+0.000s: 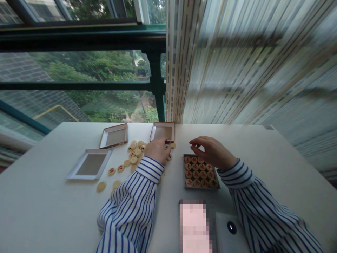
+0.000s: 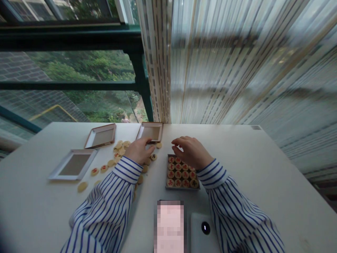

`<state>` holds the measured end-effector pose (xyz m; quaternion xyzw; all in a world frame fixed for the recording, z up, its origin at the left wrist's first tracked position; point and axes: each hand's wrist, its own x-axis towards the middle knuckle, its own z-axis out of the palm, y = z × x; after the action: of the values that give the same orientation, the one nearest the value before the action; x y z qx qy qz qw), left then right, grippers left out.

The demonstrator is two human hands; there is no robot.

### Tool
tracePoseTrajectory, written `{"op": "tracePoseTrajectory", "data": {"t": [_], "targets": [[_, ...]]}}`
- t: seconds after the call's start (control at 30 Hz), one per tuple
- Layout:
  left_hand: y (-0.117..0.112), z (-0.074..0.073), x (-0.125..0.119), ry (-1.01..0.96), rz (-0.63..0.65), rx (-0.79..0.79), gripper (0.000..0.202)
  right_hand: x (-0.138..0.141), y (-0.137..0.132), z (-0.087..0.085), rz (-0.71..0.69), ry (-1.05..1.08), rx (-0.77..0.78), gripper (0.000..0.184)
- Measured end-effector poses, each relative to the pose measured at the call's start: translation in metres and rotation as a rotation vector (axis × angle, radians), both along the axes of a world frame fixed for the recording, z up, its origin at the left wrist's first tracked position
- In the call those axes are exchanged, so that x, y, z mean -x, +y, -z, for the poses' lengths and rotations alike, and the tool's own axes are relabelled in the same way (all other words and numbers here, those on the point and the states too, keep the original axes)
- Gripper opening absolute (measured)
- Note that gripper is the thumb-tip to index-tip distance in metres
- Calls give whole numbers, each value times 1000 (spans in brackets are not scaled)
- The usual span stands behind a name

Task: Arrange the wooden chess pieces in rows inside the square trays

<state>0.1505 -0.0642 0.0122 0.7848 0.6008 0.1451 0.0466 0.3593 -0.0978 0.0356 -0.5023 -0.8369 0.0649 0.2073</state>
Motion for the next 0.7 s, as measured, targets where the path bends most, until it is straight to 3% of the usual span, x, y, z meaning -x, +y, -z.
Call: {"op": "tracePoseTrajectory", "data": {"t": [0.3,0.7], "targets": [[0,1,-3,105,-68,89,29,9,7,3,-24,-59,28,23],[-1,2,-8,163,-81,82,26,7,6,3,-18,-76,26,24]]}}
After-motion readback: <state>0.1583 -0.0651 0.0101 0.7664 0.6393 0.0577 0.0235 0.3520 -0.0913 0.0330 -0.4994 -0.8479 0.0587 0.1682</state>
